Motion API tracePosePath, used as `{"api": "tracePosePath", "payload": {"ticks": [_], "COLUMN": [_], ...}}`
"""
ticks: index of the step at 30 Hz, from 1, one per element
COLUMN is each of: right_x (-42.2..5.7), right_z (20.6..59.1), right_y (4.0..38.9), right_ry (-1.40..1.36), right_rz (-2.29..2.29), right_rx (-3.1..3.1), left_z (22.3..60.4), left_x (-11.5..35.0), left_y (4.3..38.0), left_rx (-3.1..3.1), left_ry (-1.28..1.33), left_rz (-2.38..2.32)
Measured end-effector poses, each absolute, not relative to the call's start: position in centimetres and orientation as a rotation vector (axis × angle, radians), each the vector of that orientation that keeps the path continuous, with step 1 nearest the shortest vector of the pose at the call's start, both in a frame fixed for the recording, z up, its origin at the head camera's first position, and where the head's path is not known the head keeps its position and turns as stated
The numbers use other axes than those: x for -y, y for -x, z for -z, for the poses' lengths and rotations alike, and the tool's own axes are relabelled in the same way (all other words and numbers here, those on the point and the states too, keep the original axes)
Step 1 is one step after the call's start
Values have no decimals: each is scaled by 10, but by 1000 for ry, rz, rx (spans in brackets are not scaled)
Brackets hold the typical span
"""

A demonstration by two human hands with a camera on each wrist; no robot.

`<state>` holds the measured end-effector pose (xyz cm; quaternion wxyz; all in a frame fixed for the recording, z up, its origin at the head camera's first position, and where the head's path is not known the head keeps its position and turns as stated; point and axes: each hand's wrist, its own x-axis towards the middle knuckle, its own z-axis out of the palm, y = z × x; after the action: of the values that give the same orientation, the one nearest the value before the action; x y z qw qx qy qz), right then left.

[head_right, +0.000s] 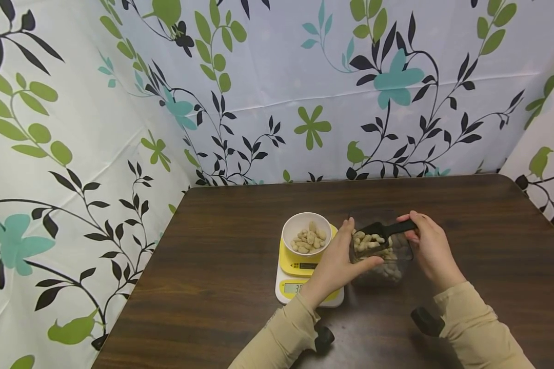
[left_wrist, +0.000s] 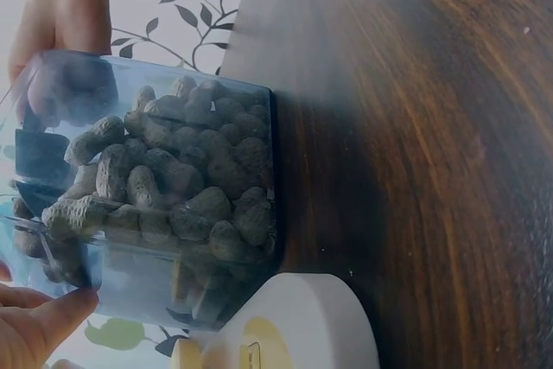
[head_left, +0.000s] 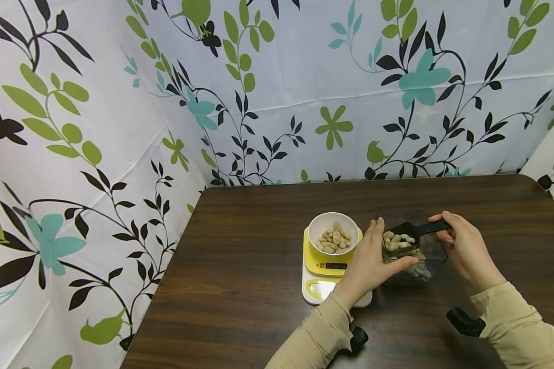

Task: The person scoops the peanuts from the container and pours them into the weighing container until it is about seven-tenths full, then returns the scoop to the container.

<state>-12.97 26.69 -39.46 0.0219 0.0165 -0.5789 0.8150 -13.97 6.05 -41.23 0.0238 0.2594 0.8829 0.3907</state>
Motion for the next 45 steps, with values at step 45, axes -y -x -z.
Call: {"api": "tracePosePath", "payload": {"ticks": [45], "right_x": [-280], "right_z": [416], "right_y": [106], "right_ry": [-115], "right_rz": [-2993], "right_rx": [1003], "left_z": [413], "left_x": [-59], "left_y": [140], "left_rx": [-2676], "left_ry": [-738], "left_rz": [-1268]}}
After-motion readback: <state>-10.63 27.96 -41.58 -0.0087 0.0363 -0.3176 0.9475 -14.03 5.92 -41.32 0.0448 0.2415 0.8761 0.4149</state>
